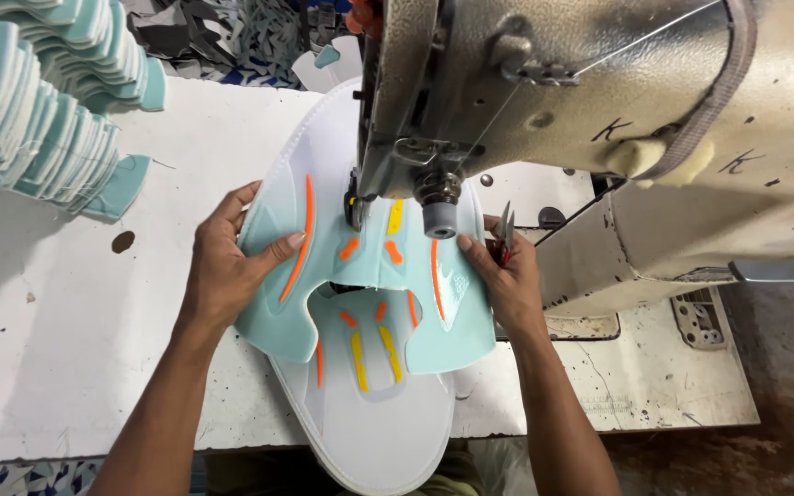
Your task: The person uses a sewing machine to stitch light blue and white slipper uppers. They guide the material under the needle, then use scissors to cut the thread and remove the finished slipper, repeating this process for multiple items.
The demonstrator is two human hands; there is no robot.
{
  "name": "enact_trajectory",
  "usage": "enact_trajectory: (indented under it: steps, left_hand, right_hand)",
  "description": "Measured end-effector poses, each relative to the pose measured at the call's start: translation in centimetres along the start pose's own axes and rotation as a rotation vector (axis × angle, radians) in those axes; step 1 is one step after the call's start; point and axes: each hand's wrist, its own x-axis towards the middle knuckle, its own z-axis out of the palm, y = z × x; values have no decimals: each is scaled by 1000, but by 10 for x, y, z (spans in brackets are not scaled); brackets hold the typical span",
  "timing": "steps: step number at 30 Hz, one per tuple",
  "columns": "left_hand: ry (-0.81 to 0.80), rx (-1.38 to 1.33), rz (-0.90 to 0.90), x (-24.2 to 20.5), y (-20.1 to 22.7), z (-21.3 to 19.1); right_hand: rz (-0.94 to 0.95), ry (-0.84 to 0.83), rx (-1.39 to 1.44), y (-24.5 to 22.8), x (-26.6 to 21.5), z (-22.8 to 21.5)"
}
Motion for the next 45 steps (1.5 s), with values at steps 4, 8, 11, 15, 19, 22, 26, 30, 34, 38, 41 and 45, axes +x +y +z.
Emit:
enact_trajectory:
  steps: [4,8,11,15,19,22,26,30,34,38,41,45]
  left_hand:
    - [-18,-3,-22,12,-2,0]
    - [163,-75,-21,2,-43,-13]
    - [427,-188,-144,-49,-82,-16]
    - [276,62,-164,-154,-185,21]
    - [218,282,-379,-176,-108,58]
    - [350,516,-132,-186,-108,64]
    - [403,591,84,-193,-110,68]
    - [230,0,-105,-199,-90,63]
    - [52,-247,-77,-243,-69,36]
    - [-10,61,380,-262,-55,12]
    - [42,180,516,-250,-40,2]
    - [139,241,530,-207,-6,-14]
  right_hand:
    - [-15,-2,10,-2,10,1]
    - [-38,94,-29,4,6,-3]
    - [24,171,-211,64,-19,-26]
    - [208,30,-419,157,-83,-42]
    - [292,17,-484,97,-118,1]
    - [-58,50,-672,94,-126,5]
    - [63,90,-506,77,-129,9]
    - [331,85,-344,72,-137,4]
    - [220,79,-241,136,-160,-29]
    - [189,-61,1,137,-200,-53]
    - [109,-126,230,118,-221,-61]
    - [-300,-97,504,74,-193,-41]
